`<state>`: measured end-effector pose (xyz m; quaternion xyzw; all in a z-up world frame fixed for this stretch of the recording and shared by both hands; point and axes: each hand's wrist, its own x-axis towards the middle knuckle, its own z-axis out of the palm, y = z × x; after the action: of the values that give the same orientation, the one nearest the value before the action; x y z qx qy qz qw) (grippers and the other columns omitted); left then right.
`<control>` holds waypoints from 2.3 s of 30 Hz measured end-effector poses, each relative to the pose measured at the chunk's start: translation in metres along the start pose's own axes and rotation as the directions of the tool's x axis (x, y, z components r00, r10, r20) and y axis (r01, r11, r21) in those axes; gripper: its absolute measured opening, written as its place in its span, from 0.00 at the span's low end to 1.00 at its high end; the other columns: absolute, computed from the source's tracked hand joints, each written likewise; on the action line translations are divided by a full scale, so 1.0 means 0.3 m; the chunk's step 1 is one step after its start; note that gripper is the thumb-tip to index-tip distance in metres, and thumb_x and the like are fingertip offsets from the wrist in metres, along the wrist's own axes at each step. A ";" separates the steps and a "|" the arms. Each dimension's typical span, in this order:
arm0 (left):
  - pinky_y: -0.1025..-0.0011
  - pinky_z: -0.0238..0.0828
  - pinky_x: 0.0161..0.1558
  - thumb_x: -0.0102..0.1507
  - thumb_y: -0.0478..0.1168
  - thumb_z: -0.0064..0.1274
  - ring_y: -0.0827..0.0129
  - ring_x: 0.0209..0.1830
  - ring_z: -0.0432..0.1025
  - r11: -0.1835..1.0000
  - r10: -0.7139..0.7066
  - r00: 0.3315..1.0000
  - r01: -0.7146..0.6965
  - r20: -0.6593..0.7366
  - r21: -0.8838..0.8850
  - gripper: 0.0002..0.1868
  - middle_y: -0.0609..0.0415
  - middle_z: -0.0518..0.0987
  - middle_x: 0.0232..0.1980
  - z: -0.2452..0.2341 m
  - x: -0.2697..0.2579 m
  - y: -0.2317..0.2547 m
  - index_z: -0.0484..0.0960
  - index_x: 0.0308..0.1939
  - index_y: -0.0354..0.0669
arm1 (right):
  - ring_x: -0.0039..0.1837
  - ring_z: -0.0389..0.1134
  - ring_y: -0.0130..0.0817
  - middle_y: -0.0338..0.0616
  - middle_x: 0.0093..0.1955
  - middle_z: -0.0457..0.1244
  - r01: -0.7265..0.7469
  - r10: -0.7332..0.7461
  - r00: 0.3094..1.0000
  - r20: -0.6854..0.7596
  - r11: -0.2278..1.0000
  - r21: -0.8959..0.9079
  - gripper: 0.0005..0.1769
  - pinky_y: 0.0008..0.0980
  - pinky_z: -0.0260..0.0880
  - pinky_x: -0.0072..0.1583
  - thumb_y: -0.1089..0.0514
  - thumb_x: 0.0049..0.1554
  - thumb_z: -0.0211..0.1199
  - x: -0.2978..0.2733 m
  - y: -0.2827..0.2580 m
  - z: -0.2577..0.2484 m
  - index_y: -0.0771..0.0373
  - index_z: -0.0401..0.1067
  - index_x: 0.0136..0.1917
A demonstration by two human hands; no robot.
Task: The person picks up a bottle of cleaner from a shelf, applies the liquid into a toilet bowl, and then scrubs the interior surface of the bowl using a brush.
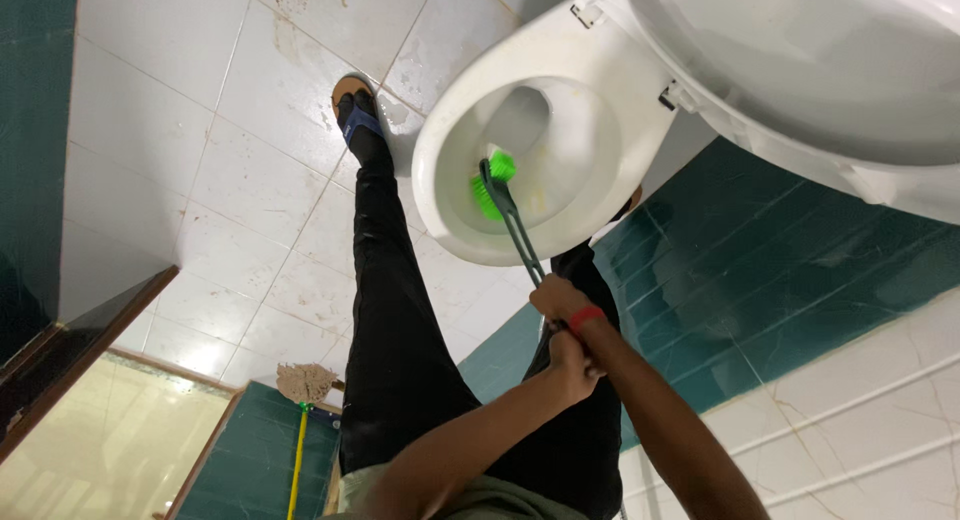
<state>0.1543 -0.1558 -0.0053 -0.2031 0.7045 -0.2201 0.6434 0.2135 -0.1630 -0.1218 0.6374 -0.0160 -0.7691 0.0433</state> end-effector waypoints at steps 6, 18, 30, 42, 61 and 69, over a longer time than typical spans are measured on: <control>0.73 0.51 0.20 0.71 0.41 0.30 0.73 0.17 0.53 0.994 0.020 0.996 -0.029 0.087 0.105 0.13 0.59 0.60 0.25 -0.147 -0.230 -0.029 0.62 0.31 0.49 | 0.27 0.58 0.34 0.41 0.27 0.57 -0.057 -0.054 0.978 0.200 0.857 0.512 0.05 0.40 0.63 0.31 0.59 0.59 0.54 -0.256 -0.083 0.099 0.64 0.65 0.44; 0.75 0.46 0.22 0.70 0.46 0.32 0.72 0.19 0.60 0.986 -0.166 0.979 0.168 -0.116 0.003 0.16 0.59 0.68 0.25 -0.157 -0.157 -0.061 0.68 0.29 0.49 | 0.29 0.71 0.43 0.55 0.27 0.66 0.028 -0.033 0.998 0.059 0.996 0.084 0.19 0.39 0.73 0.36 0.58 0.58 0.53 -0.186 -0.026 0.143 0.78 0.69 0.34; 0.76 0.47 0.17 0.73 0.46 0.38 0.77 0.14 0.51 0.958 -0.234 0.896 0.279 0.377 -0.068 0.18 0.63 0.58 0.19 -0.254 -0.185 0.184 0.62 0.27 0.52 | 0.29 0.68 0.36 0.55 0.29 0.67 -0.092 0.101 0.993 -0.055 0.985 0.143 0.21 0.39 0.72 0.34 0.58 0.62 0.58 -0.244 -0.244 0.069 0.78 0.70 0.34; 0.81 0.46 0.12 0.64 0.45 0.53 0.82 0.10 0.51 0.639 -0.251 0.965 0.105 0.077 0.762 0.15 0.65 0.62 0.17 -0.530 -0.369 0.872 0.74 0.26 0.42 | 0.28 0.48 0.28 0.32 0.26 0.46 -0.069 -0.181 0.983 0.012 -0.314 0.947 0.26 0.28 0.51 0.32 0.41 0.66 0.55 -0.005 -0.561 0.471 0.51 0.52 0.32; 0.54 0.74 0.56 0.58 0.39 0.62 0.45 0.58 0.75 -0.594 0.349 0.917 0.057 0.193 0.802 0.27 0.38 0.79 0.56 -0.551 -0.364 0.850 0.71 0.59 0.39 | 0.24 0.49 0.31 0.38 0.25 0.49 0.331 0.297 0.925 -0.236 -0.326 0.886 0.04 0.36 0.53 0.28 0.58 0.63 0.54 -0.024 -0.656 0.534 0.55 0.61 0.50; 0.55 0.75 0.53 0.57 0.38 0.62 0.51 0.57 0.75 -0.776 0.313 0.812 -0.081 0.493 0.626 0.27 0.44 0.79 0.55 -0.232 -0.338 1.002 0.73 0.60 0.43 | 0.25 0.51 0.29 0.38 0.27 0.53 0.507 0.270 0.859 -0.435 -0.331 0.795 0.11 0.33 0.54 0.28 0.58 0.63 0.59 0.097 -0.700 0.207 0.61 0.58 0.48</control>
<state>0.0931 0.1522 -0.0891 0.7334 0.1377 -0.5221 0.4130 0.1376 0.0417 -0.1554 0.5570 -0.5475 -0.2431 -0.5752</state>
